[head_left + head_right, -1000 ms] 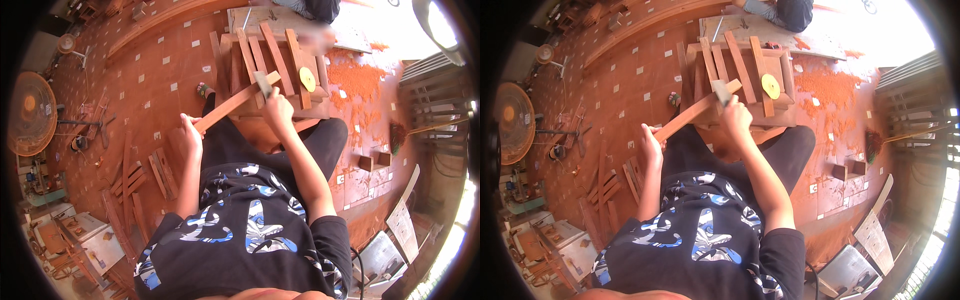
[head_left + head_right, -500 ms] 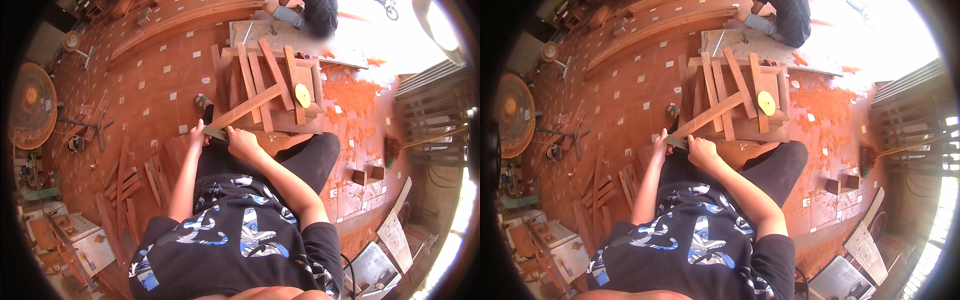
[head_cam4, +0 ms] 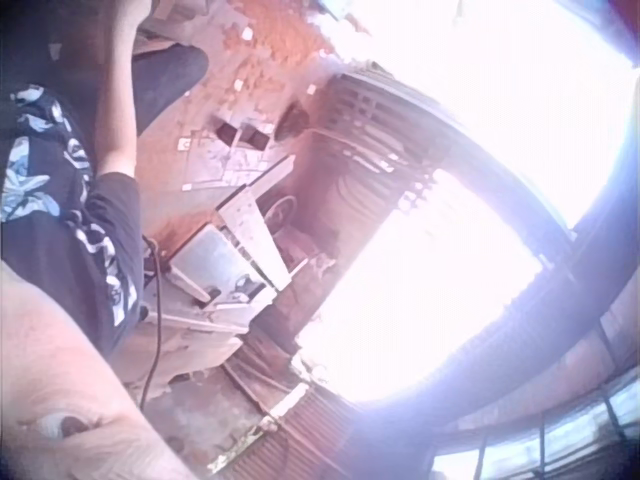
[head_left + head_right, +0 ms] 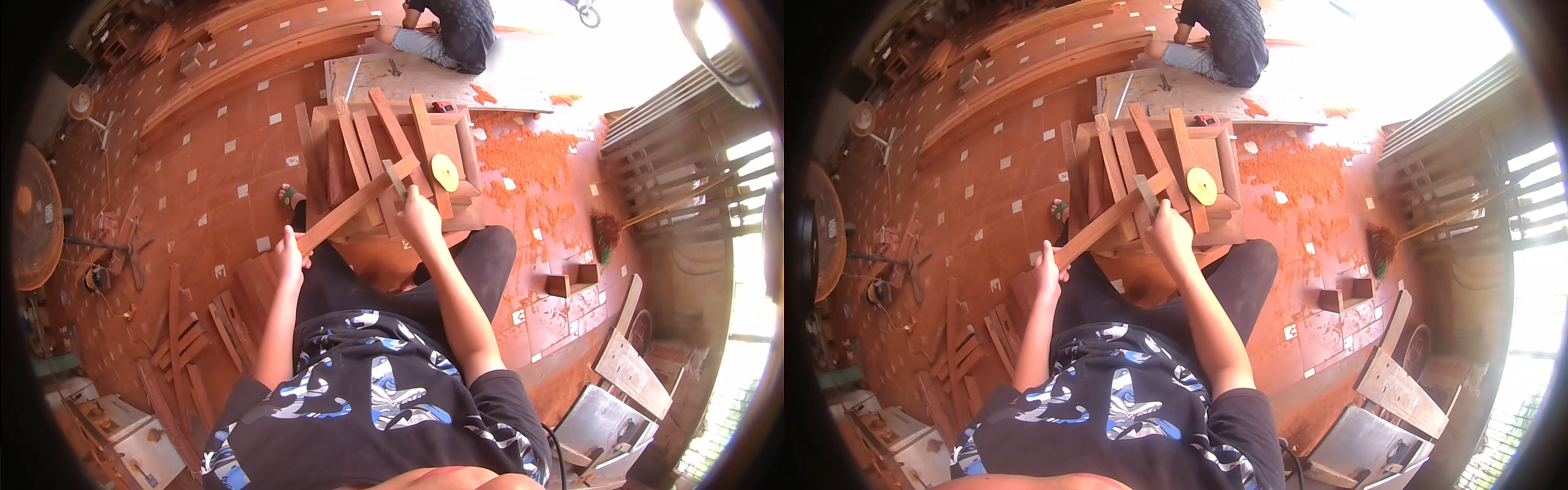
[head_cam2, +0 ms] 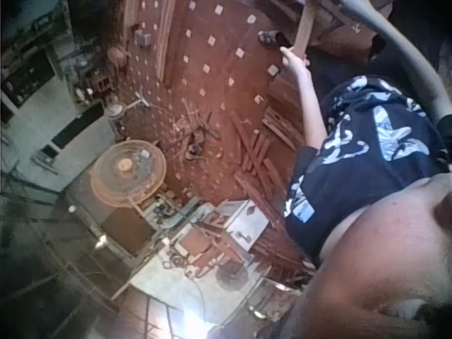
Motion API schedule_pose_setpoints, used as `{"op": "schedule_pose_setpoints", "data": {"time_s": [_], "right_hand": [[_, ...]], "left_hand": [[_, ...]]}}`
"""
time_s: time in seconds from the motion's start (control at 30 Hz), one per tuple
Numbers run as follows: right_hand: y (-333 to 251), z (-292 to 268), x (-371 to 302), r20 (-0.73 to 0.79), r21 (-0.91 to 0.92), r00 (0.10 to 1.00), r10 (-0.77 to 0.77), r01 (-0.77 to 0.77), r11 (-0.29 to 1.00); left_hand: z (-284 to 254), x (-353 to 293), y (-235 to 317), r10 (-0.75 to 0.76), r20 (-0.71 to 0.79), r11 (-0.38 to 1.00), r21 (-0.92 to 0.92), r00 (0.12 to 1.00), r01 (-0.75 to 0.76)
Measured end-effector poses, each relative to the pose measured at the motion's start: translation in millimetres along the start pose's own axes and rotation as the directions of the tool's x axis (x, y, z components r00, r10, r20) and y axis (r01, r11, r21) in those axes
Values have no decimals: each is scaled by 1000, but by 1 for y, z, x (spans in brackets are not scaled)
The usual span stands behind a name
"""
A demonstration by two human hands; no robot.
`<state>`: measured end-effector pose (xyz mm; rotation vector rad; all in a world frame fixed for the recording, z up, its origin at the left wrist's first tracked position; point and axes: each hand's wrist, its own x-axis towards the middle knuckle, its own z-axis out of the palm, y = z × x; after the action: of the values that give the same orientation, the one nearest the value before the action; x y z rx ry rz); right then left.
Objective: The person sits on the floor and sands multiple small wooden slats using a sanding disc and a sanding block. They handle each piece individually, turning them over to smooth different sides.
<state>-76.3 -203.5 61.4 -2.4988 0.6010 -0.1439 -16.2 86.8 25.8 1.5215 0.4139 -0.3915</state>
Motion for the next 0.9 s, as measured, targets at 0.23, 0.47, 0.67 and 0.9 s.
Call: {"op": "schedule_pose_setpoints", "data": {"time_s": [0.23, 0.47, 0.67, 0.9], "right_hand": [[-52, 30, -31, 195, 82, 958, -209, 196, 977], [-41, 14, -14, 107, 10, 993, -42, 42, 999], [-20, 0, 2, 53, 14, 995, 85, -86, 996], [-10, 20, -1, 38, -33, 998, 45, -44, 998]], "left_hand": [[27, 14, 4, -94, 25, 996, -3, 995, 94], [32, 24, -9, -157, 277, 984, -40, 948, 175], [35, 4, 4, 131, 42, 980, 143, 990, -136], [62, -182, 162, 546, 834, 766, -461, 77, -448]]}}
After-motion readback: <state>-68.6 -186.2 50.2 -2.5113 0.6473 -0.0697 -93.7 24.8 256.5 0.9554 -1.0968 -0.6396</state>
